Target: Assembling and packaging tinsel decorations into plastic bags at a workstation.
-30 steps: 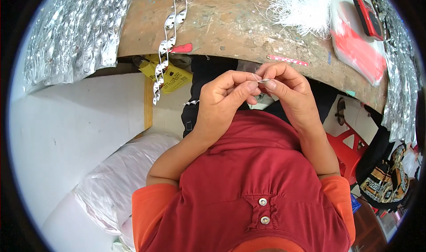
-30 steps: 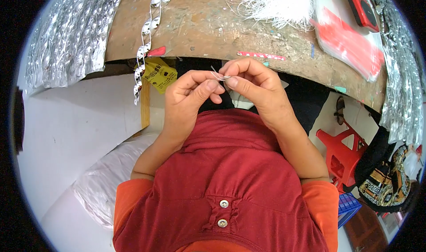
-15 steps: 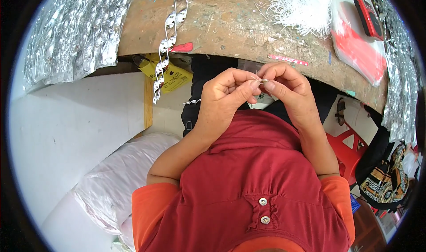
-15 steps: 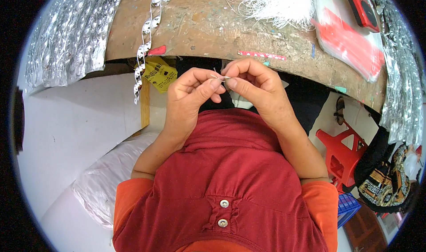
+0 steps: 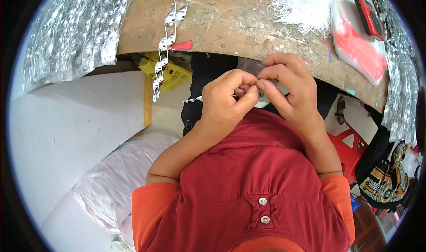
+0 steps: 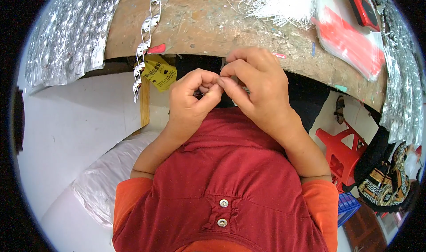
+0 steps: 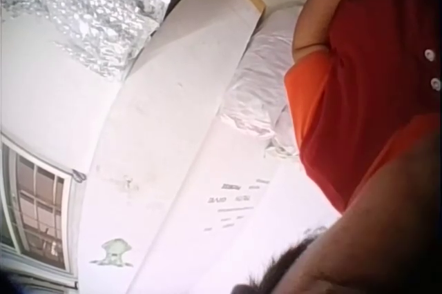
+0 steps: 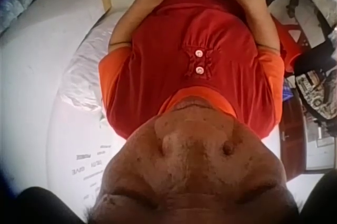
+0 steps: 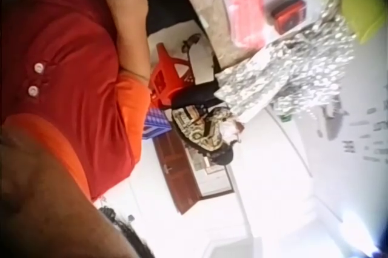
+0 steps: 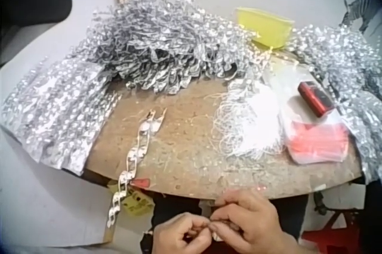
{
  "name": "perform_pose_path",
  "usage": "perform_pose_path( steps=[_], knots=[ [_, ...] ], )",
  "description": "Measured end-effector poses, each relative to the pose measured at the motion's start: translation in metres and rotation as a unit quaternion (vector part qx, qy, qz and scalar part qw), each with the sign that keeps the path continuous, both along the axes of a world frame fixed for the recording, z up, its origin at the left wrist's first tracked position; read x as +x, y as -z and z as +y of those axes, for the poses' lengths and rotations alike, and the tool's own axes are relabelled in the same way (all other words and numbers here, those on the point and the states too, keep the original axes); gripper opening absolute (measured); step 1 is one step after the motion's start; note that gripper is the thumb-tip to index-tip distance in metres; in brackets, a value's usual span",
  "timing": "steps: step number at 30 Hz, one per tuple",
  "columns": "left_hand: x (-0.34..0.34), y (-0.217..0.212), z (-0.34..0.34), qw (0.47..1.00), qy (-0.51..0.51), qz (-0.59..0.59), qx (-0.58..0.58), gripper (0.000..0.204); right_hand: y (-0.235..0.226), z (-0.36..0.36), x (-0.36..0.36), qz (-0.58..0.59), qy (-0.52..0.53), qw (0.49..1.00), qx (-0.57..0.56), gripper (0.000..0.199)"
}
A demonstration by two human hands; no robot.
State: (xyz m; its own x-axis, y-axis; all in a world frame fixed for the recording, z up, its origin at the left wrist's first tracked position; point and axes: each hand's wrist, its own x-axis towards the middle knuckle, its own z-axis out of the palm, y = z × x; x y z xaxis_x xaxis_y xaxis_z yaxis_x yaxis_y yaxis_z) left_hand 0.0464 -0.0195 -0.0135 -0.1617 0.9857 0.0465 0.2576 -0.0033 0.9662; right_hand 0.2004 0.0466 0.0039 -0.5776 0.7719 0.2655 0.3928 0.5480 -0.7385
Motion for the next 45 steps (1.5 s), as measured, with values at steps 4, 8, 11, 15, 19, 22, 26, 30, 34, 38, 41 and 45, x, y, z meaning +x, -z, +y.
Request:
perform_pose_path(
  steps=[4, 8, 11, 15, 19, 22, 26, 30, 34, 38, 41, 45],
  knots=[
    [-0.001, 0.001, 0.0, 0.999, -0.012, 0.038, 0.015, 0.007, -0.001, 0.002, -0.001, -0.042, -0.015, 0.995, 0.088, 0.008],
    [0.0, -0.003, 0.001, 0.999, -0.012, 0.045, 0.02, 0.005, 0.01, 0.001, 0.0, 0.029, -0.01, 0.999, -0.025, 0.007],
    [-0.005, -0.006, 0.001, 0.973, 0.01, -0.176, -0.149, 0.003, 0.009, 0.003, 0.004, 0.109, -0.017, 0.969, -0.223, 0.008],
    [-0.013, -0.016, 0.004, 0.931, 0.029, -0.29, -0.221, 0.004, 0.013, 0.007, 0.005, 0.122, -0.053, 0.955, -0.266, 0.01],
    [-0.011, -0.012, 0.003, 0.946, 0.034, -0.254, -0.196, 0.003, 0.013, 0.006, 0.0, 0.096, -0.049, 0.982, -0.154, 0.008],
    [-0.007, -0.007, 0.002, 0.987, 0.016, -0.119, -0.111, 0.002, 0.006, 0.002, -0.006, -0.024, -0.021, 0.992, 0.124, 0.005],
    [-0.004, -0.006, 0.002, 0.995, 0.007, -0.082, -0.06, 0.002, 0.001, -0.002, -0.007, -0.009, -0.009, 0.989, 0.144, 0.005],
    [-0.013, -0.011, 0.006, 0.937, 0.034, -0.286, -0.196, 0.005, 0.007, -0.006, -0.004, 0.034, 0.004, 0.998, 0.061, 0.005],
    [-0.018, -0.006, 0.005, 0.872, 0.061, -0.424, -0.237, 0.012, 0.01, -0.007, -0.003, 0.07, 0.001, 0.997, 0.037, 0.007],
    [-0.02, -0.001, 0.006, 0.841, 0.075, -0.481, -0.238, 0.012, 0.016, -0.004, 0.0, 0.075, -0.014, 0.987, 0.141, 0.01],
    [-0.02, 0.0, 0.005, 0.851, 0.072, -0.474, -0.215, 0.012, 0.017, -0.004, 0.001, 0.086, -0.033, 0.978, 0.188, 0.013],
    [-0.019, -0.009, 0.004, 0.858, 0.082, -0.468, -0.197, 0.011, 0.02, -0.003, 0.002, 0.099, 0.007, 0.992, 0.077, 0.017]
  ],
)
